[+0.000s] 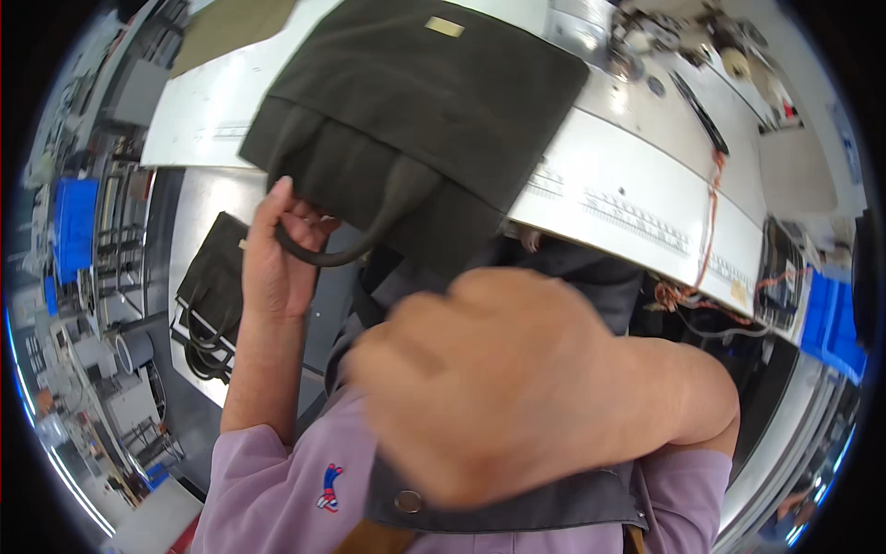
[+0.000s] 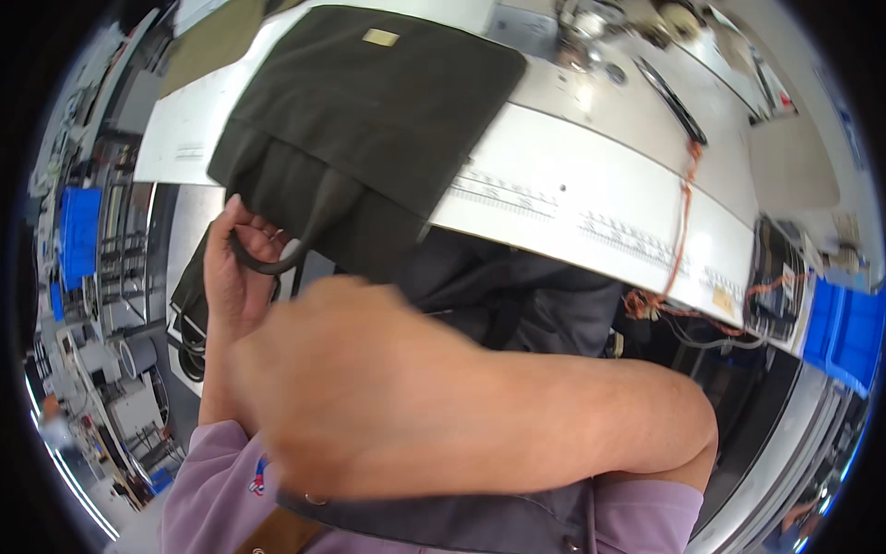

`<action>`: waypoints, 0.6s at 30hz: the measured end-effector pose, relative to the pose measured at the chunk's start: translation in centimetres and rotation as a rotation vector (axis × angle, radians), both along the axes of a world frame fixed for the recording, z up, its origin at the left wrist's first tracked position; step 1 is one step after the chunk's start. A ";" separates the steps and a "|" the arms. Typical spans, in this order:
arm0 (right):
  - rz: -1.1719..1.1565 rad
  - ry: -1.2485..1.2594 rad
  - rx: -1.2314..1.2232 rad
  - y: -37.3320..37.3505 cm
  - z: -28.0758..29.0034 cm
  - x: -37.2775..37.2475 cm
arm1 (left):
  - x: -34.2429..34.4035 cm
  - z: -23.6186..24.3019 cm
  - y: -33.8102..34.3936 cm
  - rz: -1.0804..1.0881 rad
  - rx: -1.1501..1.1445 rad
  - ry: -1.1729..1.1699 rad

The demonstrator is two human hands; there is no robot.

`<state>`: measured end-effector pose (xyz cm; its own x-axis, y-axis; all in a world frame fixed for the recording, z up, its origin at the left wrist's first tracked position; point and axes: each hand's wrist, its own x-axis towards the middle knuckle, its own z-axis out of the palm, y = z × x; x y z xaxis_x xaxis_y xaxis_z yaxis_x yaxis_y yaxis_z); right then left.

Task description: Sewing and finishing a leather bag using an industrial sewing machine.

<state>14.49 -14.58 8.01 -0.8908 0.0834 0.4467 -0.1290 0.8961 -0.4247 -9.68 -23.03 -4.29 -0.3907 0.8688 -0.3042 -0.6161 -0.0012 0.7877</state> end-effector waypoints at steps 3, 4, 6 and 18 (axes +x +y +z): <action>-0.031 -0.095 0.109 3.0 -1.7 1.8 | 0.3 1.0 -1.5 0.153 -0.120 0.123; -0.116 -0.073 0.117 4.0 -3.0 2.8 | 0.6 1.1 -1.6 0.117 -0.127 0.188; -0.329 -0.084 0.191 5.9 -4.2 5.2 | 0.6 0.7 -1.6 0.085 -0.145 0.291; -0.868 -0.204 -0.103 15.9 -9.0 16.0 | 0.3 2.3 -2.4 0.087 0.031 0.253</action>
<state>30.45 1.28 -0.98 -0.5568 0.7954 0.2395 0.6630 0.5993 -0.4487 -9.39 -25.41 -1.97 -0.5245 0.8359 -0.1616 -0.3963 -0.0717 0.9153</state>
